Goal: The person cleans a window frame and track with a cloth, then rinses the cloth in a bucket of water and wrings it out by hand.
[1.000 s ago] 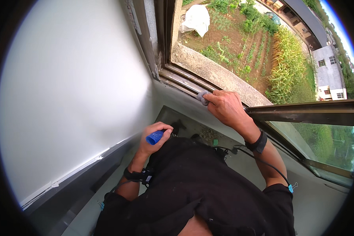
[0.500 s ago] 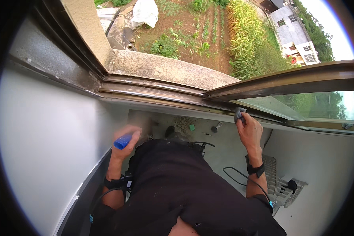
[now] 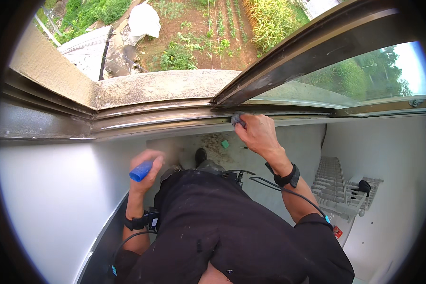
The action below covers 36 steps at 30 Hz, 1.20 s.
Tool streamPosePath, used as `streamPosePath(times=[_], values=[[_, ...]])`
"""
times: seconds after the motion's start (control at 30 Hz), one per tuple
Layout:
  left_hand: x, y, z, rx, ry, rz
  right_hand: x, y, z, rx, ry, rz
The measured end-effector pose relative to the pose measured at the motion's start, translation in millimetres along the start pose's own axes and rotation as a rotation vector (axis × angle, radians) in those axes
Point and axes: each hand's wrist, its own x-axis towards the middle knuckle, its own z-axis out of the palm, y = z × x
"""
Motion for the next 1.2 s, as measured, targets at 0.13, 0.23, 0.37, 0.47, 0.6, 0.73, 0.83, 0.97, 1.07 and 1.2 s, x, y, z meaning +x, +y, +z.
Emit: streamPosePath(times=[0.13,0.23,0.37,0.47,0.6,0.73,0.83,0.97,1.07,1.2], values=[[10,10,10,-0.078,0.024,0.006,4,4,14,-0.190,0.040,-0.193],[15,25,11,-0.079,0.023,0.039,8,-10,28,-0.044,0.096,-0.238],[23,35,8,-0.077,-0.003,0.067,12,-42,43,0.002,0.117,-0.213],[22,44,4,-0.122,0.072,0.063,22,-61,66,0.224,0.060,-0.311],[10,33,-21,-0.029,0.301,0.155,17,-102,67,1.199,-0.551,-0.336],[-15,47,-37,-0.188,0.382,0.047,2,-75,48,1.247,-0.548,-0.275],[-28,43,-33,-0.174,0.388,0.031,-9,-18,23,1.059,-0.623,-0.180],[-20,44,-16,-0.128,0.293,0.014,-41,78,-1,1.138,-0.363,0.145],[-5,49,2,-0.136,0.246,0.011,-61,151,-40,1.002,0.060,0.362],[30,62,39,-0.086,0.087,0.014,-72,252,-78,0.684,0.511,0.508]])
